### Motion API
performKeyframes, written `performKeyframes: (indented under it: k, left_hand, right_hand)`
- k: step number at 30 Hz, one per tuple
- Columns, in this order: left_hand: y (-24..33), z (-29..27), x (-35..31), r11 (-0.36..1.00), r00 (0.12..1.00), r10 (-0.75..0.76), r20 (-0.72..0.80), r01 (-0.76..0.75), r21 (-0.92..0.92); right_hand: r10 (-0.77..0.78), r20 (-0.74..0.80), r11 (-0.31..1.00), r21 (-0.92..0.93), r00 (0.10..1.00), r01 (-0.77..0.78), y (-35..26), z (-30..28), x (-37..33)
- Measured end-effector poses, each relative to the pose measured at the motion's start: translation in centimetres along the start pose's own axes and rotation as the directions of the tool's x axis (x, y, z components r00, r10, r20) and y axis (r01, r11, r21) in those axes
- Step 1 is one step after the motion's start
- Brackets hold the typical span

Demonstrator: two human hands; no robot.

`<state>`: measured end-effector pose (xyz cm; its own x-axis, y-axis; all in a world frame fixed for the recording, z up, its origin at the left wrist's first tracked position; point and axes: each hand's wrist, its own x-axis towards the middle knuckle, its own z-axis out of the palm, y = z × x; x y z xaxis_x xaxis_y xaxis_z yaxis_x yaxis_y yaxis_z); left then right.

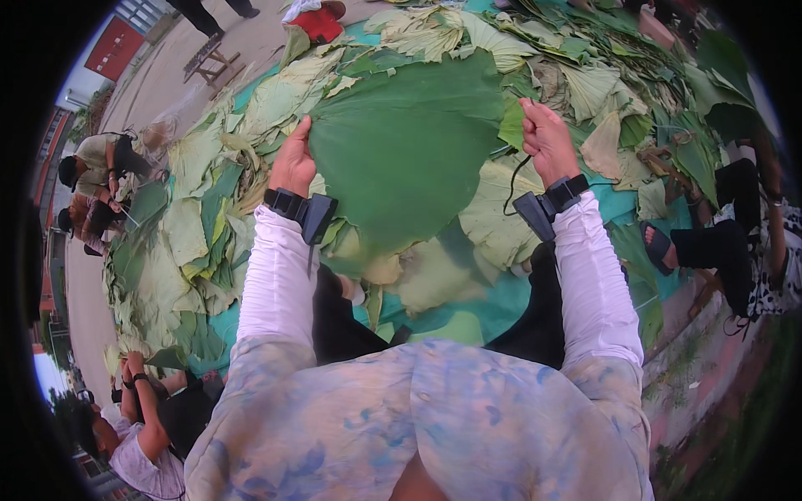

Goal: The person sorts and stacks large green leaves on a tarp. They use a thin black string to tie bundles of leaves together by hand.

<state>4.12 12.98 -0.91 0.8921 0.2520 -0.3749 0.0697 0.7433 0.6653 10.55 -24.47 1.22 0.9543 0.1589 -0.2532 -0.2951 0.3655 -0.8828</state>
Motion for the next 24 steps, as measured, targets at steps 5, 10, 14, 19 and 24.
performKeyframes:
  k: [5,10,14,19,24]
  left_hand:
    - [1.9,-1.3,0.4,0.991,0.998,0.056,-0.030,-0.059,-0.116]
    - [1.8,-0.7,-0.7,0.983,0.996,0.078,-0.039,-0.083,-0.166]
    - [1.6,-0.6,-0.6,0.982,0.994,0.079,-0.076,-0.091,-0.166]
    - [1.4,-1.0,0.0,0.974,0.984,0.164,-0.072,-0.173,-0.145]
    - [1.1,-1.5,0.7,0.953,0.974,0.221,-0.048,-0.226,-0.202]
  right_hand:
    - [0.143,0.096,0.980,-0.151,0.985,-0.127,1.1,0.3,-0.4]
    - [0.363,0.297,0.927,-0.214,0.883,-0.309,2.4,2.7,-2.8]
    - [0.355,0.418,0.935,-0.147,0.836,-0.323,3.9,3.4,-3.3]
    - [0.320,0.324,0.945,-0.176,0.890,-0.275,3.7,3.7,-3.1]
    - [0.312,0.250,0.933,-0.260,0.917,-0.247,3.7,4.0,-3.0]
